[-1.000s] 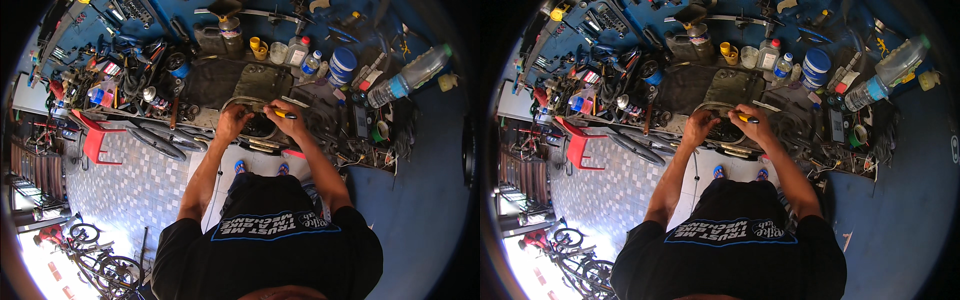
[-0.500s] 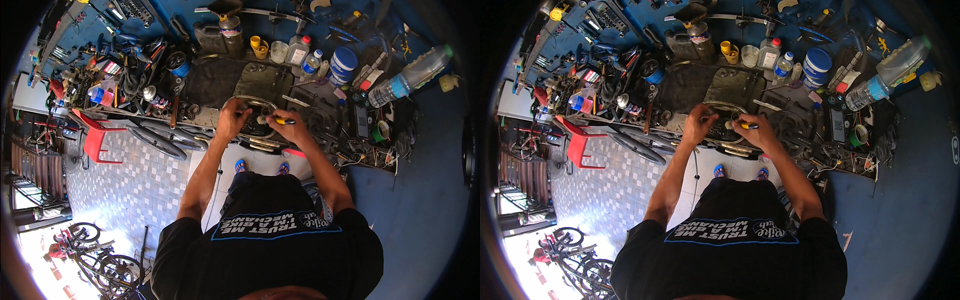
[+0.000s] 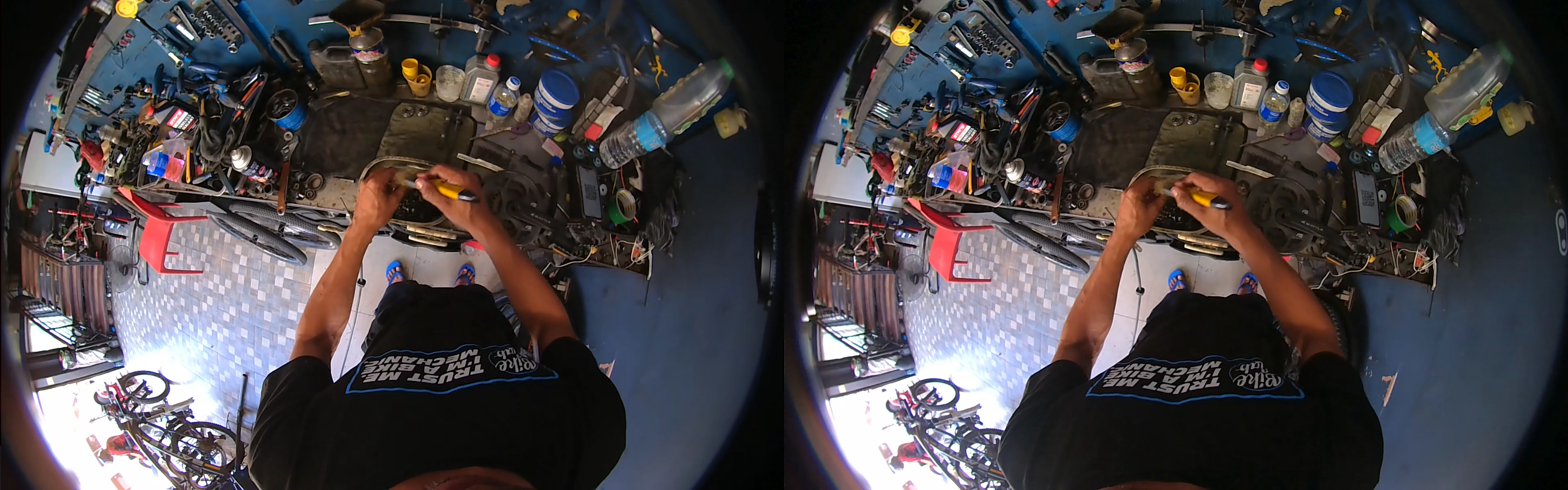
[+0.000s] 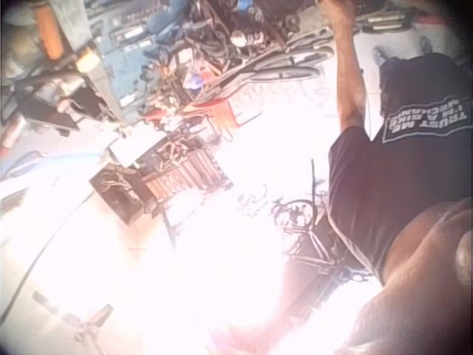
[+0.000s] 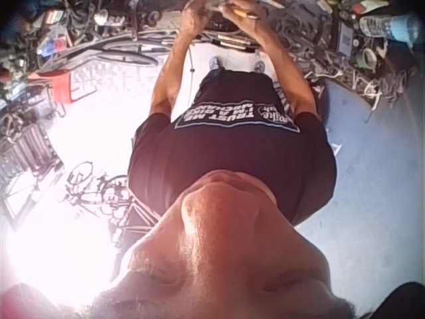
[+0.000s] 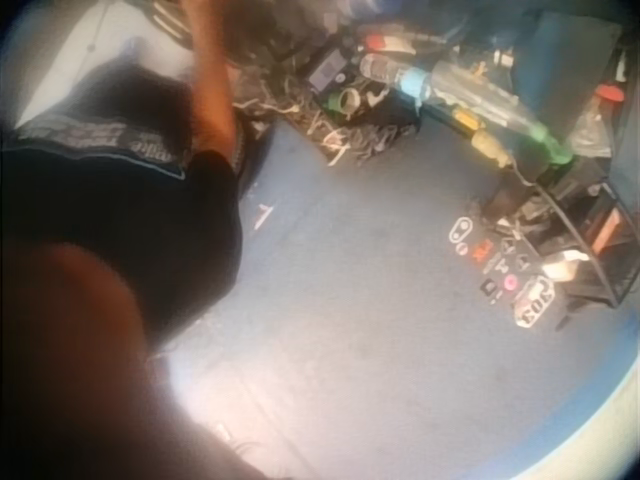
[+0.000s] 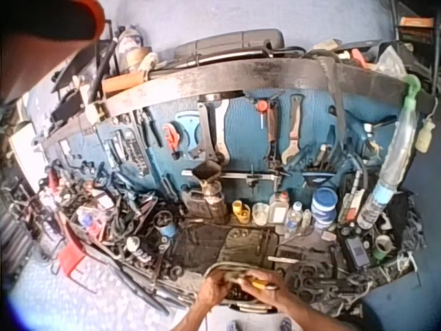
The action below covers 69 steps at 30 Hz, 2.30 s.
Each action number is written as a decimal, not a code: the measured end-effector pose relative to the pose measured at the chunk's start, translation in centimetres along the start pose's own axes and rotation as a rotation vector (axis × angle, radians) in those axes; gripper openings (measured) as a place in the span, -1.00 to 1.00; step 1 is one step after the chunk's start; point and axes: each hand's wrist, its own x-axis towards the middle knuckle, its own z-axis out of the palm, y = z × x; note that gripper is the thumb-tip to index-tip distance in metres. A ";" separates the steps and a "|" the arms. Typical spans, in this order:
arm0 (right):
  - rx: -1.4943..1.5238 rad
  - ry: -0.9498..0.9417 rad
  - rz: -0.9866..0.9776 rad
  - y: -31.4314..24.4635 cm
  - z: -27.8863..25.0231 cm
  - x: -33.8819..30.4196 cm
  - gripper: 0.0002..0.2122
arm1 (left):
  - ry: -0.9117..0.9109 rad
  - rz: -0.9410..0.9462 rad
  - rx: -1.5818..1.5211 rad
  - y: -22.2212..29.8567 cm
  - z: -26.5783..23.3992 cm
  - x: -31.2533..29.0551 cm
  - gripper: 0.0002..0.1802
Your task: The person repeatedly cleans small bicycle parts using a brush and a container of liquid. They dip the brush into the liquid, scrub the parts, and then rinse them in the same container. The process is repeated multiple times with different parts.
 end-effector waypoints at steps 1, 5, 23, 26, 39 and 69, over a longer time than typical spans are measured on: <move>0.036 0.008 0.087 1.3 -0.2 0.1 -0.77 | -0.028 -0.030 0.002 0.9 -0.3 0.2 -0.60; -0.209 0.030 0.041 2.4 -1.3 0.4 -0.79 | -0.069 -0.163 0.030 2.2 -1.2 0.0 -0.66; -0.431 -0.124 0.009 6.3 -1.1 -2.3 -0.79 | -0.022 -0.138 -0.046 0.9 -0.9 -0.3 -0.63; -0.260 0.021 0.021 4.3 -1.0 -1.4 -0.78 | -0.084 -0.186 0.042 1.0 -1.2 -0.2 -0.61; -0.145 0.024 0.054 1.0 -0.3 0.0 -0.77 | -0.009 -0.102 -0.015 1.2 -1.4 -0.4 -0.64; -0.113 0.063 0.056 0.8 -0.1 0.6 -0.75 | -0.047 -0.124 0.065 1.3 -1.4 0.1 -0.67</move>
